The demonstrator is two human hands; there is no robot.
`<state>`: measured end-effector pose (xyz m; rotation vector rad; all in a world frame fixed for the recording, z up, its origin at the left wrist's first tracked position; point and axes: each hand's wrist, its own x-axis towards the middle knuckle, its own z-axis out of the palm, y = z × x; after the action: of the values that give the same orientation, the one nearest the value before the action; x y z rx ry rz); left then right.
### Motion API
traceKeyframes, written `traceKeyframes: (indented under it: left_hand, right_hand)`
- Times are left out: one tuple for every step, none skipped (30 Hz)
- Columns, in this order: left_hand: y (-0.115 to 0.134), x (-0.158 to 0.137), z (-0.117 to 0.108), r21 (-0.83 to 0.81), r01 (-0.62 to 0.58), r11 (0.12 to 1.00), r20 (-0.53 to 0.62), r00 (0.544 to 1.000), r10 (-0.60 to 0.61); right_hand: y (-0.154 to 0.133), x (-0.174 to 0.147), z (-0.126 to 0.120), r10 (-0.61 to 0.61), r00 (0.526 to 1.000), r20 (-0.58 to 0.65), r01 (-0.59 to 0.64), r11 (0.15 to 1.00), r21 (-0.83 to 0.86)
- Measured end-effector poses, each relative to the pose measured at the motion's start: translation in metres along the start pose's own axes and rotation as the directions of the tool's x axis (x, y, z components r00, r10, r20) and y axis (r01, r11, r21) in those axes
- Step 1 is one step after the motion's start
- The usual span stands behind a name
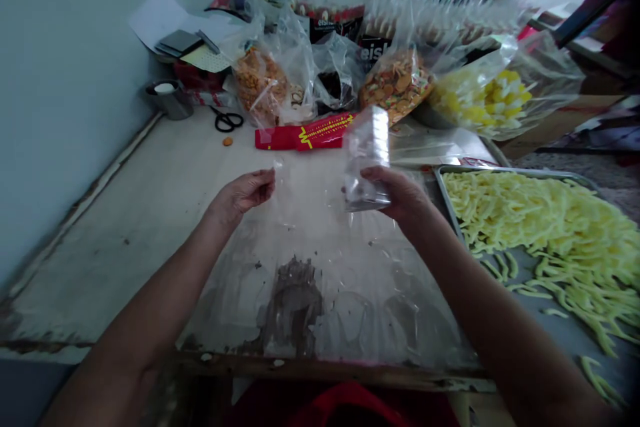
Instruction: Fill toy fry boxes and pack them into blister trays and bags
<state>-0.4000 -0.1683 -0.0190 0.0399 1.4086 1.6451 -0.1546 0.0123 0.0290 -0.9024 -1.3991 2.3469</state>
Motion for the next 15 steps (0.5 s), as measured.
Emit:
traceKeyframes:
  left_hand:
    - [-0.004,0.006,-0.003,0.076,0.028,0.997,0.007,1.0,-0.028]
    - [-0.009,0.01,-0.003,0.125,0.052,0.991,0.019,0.998,-0.055]
    - [-0.014,0.013,-0.002,0.155,0.069,0.985,0.03,0.997,-0.075]
    - [-0.018,0.015,0.0,0.207,0.078,0.975,0.033,0.996,-0.086]
    - [-0.022,0.016,0.003,0.276,0.076,0.958,0.028,0.996,-0.087]
    - [-0.024,0.016,0.007,0.355,0.059,0.933,0.012,0.998,-0.068]
    - [-0.025,0.014,0.01,0.437,0.027,0.899,-0.011,1.0,-0.025]
    - [-0.024,0.012,0.014,0.515,-0.019,0.857,-0.032,0.999,0.041]
    - [-0.022,0.008,0.018,0.58,-0.071,0.811,-0.045,0.992,0.118]
    - [-0.019,0.002,0.023,0.626,-0.125,0.77,-0.041,0.981,0.192]
    - [-0.014,-0.004,0.029,0.651,-0.186,0.736,-0.018,0.965,0.26]
    - [-0.008,-0.012,0.035,0.65,-0.248,0.718,0.018,0.95,0.313]
    - [-0.001,-0.021,0.041,0.616,-0.309,0.725,0.065,0.937,0.344]
    - [0.006,-0.031,0.048,0.549,-0.361,0.754,0.116,0.926,0.359]
    - [0.013,-0.041,0.055,0.458,-0.396,0.796,0.168,0.918,0.36]
  right_hand:
    - [-0.006,-0.004,-0.007,-0.025,1.0,-0.006,0.025,1.0,-0.008]
    - [-0.012,-0.008,-0.013,-0.05,0.999,-0.014,0.05,0.999,-0.017]
    - [-0.018,-0.012,-0.018,-0.073,0.997,-0.022,0.072,0.997,-0.031]
    - [-0.022,-0.015,-0.022,-0.095,0.995,-0.032,0.093,0.994,-0.049]
    - [-0.026,-0.019,-0.026,-0.112,0.993,-0.038,0.109,0.991,-0.073]
    - [-0.028,-0.021,-0.028,-0.126,0.991,-0.04,0.122,0.987,-0.103]
    - [-0.03,-0.023,-0.028,-0.142,0.989,-0.042,0.135,0.981,-0.139]
    - [-0.031,-0.025,-0.028,-0.161,0.986,-0.044,0.151,0.972,-0.18]
    - [-0.031,-0.025,-0.025,-0.179,0.983,-0.04,0.166,0.96,-0.226]
    - [-0.029,-0.023,-0.021,-0.201,0.979,-0.032,0.185,0.944,-0.274]
    - [-0.027,-0.02,-0.016,-0.229,0.973,-0.025,0.208,0.923,-0.324]
    - [-0.023,-0.015,-0.008,-0.263,0.965,-0.019,0.237,0.896,-0.375]
    - [-0.019,-0.008,0.0,-0.303,0.953,-0.01,0.27,0.863,-0.426]
    - [-0.013,0.0,0.01,-0.346,0.938,0.004,0.306,0.823,-0.479]
    - [-0.007,0.01,0.02,-0.388,0.921,0.025,0.341,0.774,-0.533]
